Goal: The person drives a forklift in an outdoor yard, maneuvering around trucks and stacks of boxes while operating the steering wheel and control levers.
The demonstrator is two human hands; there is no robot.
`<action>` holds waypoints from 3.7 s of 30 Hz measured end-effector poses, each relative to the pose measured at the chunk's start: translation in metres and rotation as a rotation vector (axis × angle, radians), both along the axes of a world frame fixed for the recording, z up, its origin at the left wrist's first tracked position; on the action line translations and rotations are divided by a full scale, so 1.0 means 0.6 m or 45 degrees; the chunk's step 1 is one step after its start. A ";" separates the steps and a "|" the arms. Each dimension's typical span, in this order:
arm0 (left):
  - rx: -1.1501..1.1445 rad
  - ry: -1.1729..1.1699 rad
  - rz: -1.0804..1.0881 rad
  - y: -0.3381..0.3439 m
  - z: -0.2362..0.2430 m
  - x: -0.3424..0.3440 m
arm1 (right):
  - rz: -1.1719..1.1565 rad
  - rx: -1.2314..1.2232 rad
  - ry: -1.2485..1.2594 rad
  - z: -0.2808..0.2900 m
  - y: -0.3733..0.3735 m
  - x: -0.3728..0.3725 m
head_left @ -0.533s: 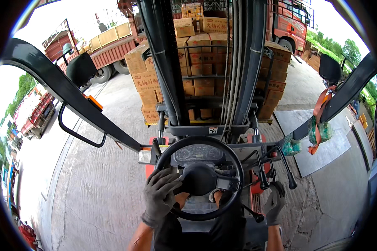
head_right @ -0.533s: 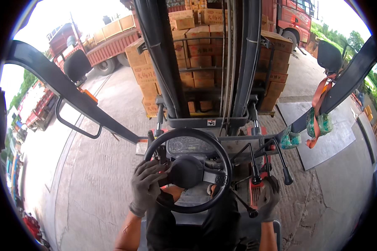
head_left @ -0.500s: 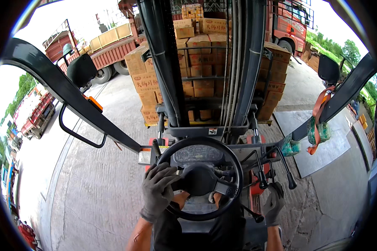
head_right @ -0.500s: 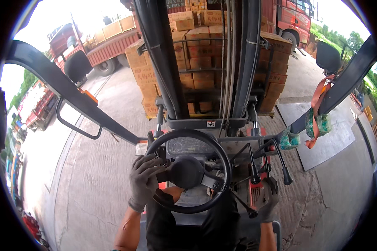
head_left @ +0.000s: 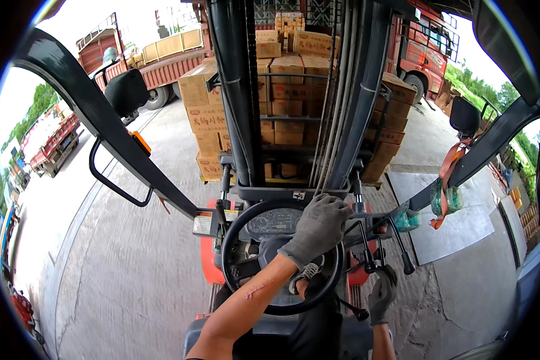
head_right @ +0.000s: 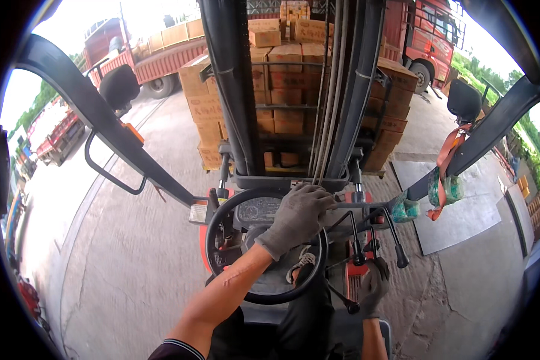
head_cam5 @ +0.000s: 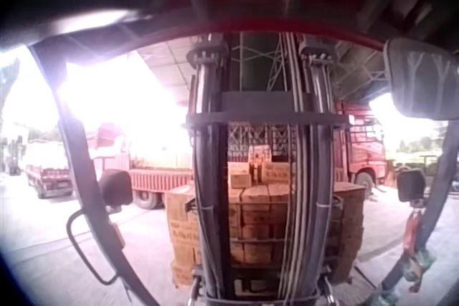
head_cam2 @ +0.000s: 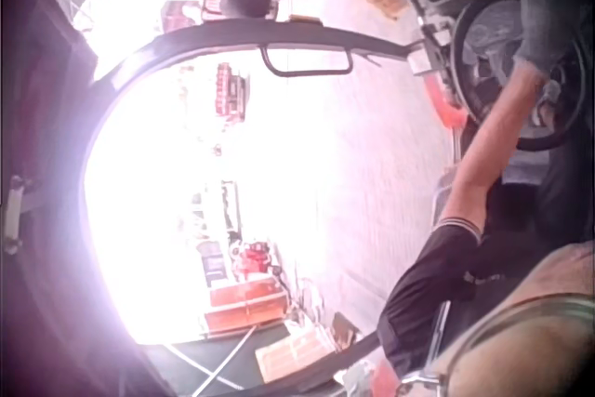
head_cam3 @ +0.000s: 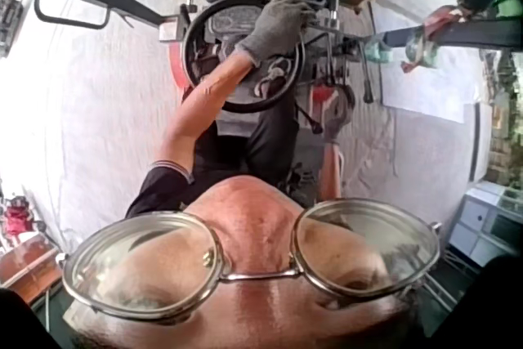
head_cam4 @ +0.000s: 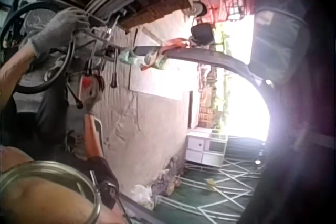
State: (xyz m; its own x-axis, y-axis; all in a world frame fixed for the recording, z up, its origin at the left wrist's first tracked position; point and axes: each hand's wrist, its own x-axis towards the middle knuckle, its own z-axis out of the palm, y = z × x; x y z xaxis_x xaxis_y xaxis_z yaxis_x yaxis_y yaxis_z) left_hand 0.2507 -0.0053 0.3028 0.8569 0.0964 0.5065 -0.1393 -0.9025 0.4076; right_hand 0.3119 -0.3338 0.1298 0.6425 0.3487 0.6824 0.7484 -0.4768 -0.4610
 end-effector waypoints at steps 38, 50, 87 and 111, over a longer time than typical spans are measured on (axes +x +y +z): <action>-0.077 -0.116 -0.025 -0.096 -0.051 -0.011 | 0.166 0.150 0.130 0.040 0.030 0.114; -0.039 0.019 0.084 -0.064 -0.021 -0.005 | 0.216 0.298 0.180 -0.005 0.018 0.137; -0.094 -0.073 0.019 -0.072 -0.015 -0.069 | 0.034 0.077 0.051 0.033 -0.001 0.065; 0.047 -0.473 0.354 0.059 0.020 -0.346 | -0.042 -0.094 0.562 -0.052 -0.150 -0.267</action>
